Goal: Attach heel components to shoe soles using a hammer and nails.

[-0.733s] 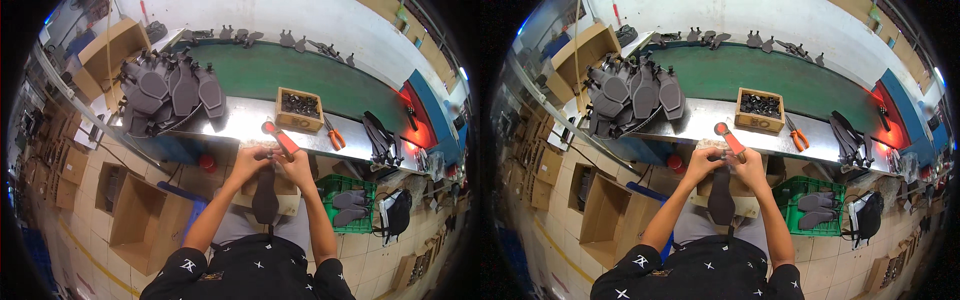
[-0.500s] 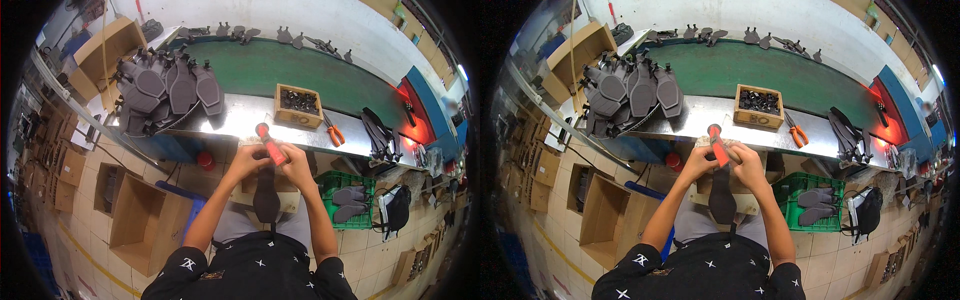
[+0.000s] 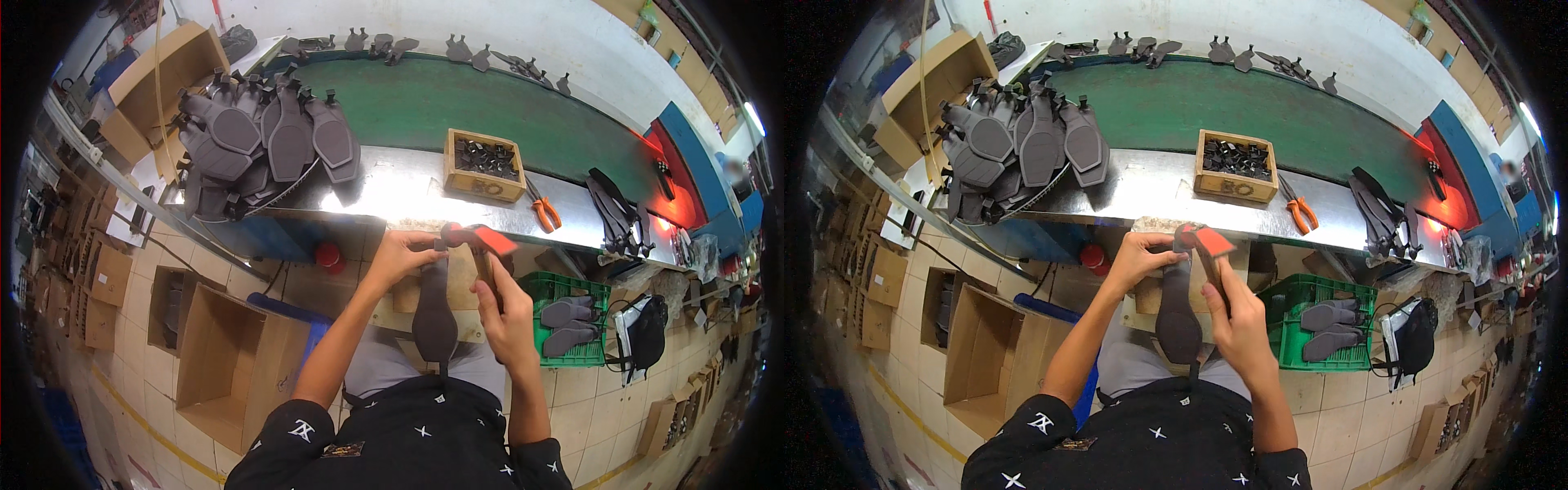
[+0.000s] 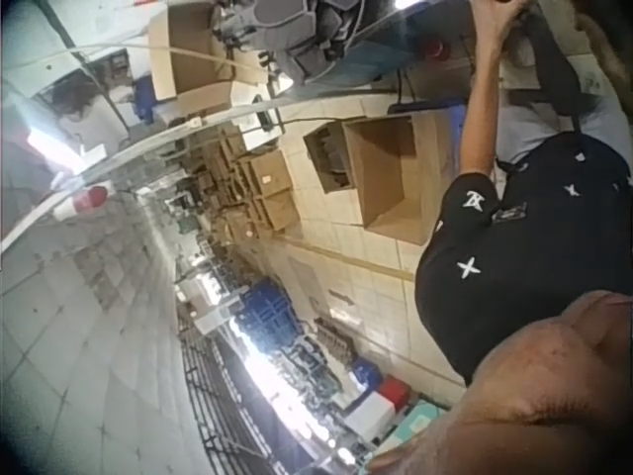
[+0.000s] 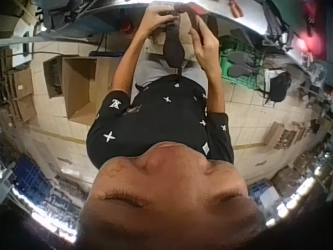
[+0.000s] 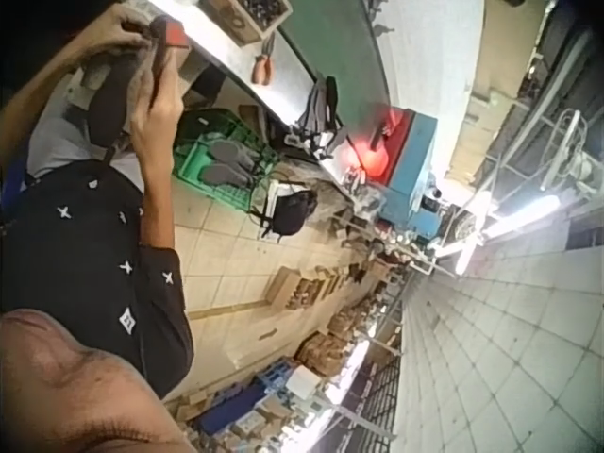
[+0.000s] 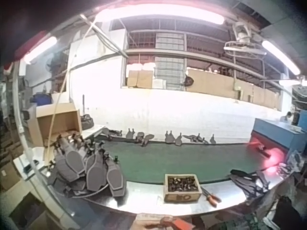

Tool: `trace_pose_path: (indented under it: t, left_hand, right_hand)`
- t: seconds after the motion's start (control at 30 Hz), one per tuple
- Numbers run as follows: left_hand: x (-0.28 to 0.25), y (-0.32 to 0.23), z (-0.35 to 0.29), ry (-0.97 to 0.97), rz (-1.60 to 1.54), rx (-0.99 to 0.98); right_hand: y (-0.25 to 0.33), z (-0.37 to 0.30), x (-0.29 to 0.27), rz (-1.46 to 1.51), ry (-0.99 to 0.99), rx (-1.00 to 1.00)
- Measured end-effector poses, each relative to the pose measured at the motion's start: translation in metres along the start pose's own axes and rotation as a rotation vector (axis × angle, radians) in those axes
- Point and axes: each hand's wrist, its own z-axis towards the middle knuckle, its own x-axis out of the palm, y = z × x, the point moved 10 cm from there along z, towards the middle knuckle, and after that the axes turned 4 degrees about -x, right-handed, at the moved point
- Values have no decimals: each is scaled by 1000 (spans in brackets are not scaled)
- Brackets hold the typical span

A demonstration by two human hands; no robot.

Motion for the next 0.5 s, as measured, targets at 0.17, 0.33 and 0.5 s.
trace_pose_path:
  t: [0.17, 0.33, 0.5]
  left_hand:
    - [3, 7, 3, 17, -57, -32]
    - [0, 4, -1, 13, 89, 41]
    - [4, -7, -9, -118, 777, 299]
  right_hand:
    - [8, -10, 7, -55, -39, -68]
    - [33, -3, -14, -56, -6, -14]
    - [78, -6, -36, -212, -231, -359]
